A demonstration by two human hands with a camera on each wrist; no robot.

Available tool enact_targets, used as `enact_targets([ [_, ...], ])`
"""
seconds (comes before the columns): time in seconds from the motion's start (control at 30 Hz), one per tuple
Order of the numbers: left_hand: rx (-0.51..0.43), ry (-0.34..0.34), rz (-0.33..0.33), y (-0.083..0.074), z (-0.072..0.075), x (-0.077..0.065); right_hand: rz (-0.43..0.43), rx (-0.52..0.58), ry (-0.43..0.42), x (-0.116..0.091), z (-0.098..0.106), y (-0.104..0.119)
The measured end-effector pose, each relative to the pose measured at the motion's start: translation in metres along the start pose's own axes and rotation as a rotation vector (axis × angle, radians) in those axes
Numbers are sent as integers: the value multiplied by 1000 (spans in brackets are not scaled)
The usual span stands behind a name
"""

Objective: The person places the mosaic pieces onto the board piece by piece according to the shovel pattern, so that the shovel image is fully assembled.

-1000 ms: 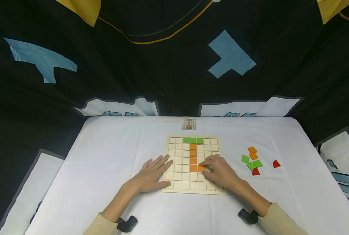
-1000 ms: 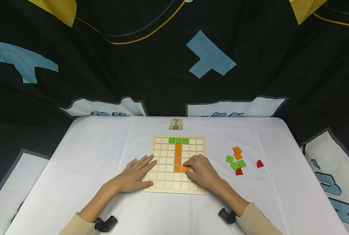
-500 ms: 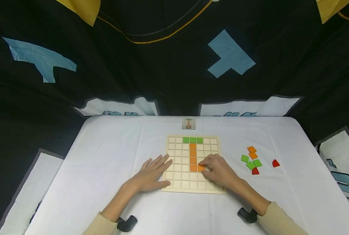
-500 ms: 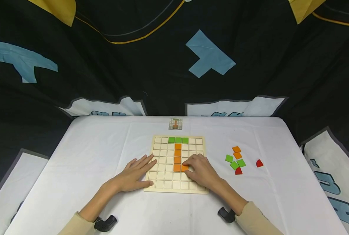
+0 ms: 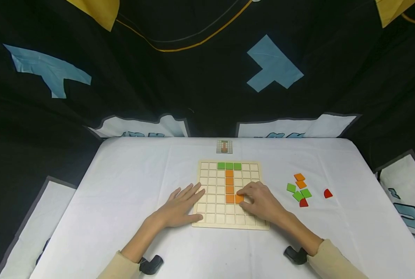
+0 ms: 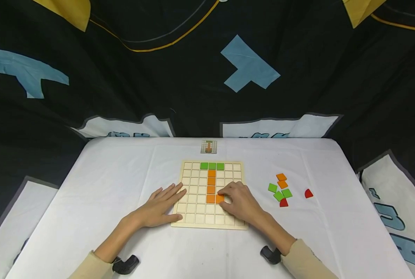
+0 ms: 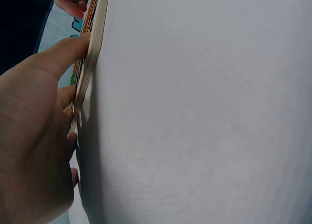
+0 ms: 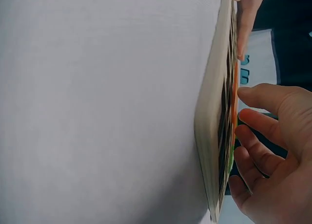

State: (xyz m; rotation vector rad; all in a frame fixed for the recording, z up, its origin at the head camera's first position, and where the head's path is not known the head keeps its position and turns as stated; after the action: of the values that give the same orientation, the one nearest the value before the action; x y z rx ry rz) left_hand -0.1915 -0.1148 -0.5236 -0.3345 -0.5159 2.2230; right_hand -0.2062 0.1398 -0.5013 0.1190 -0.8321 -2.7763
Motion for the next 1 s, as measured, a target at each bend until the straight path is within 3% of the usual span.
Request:
enact_targets([
  [0.27, 12, 4, -4, 0, 0, 1, -88, 80, -40, -1, 23, -22],
  [0.77, 3, -3, -9, -2, 3, 1, -273, 101, -271, -9, 83, -102],
  [1.0, -2, -5, -1, -1, 0, 1, -341, 94, -303, -13, 97, -128],
])
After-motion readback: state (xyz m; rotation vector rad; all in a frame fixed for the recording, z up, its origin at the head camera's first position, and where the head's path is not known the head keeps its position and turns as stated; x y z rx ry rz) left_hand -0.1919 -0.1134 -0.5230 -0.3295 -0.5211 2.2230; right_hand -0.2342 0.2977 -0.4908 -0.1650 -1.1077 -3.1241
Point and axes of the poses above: each hand's wrist, its own x-axis towards the middle knuckle, its own z-axis out of the back of the hand, y = z × x, the point moved 6 cm from there along x, towards the middle knuckle, and after that the axes turned 15 degrees about -z, right-handed, at the moved point
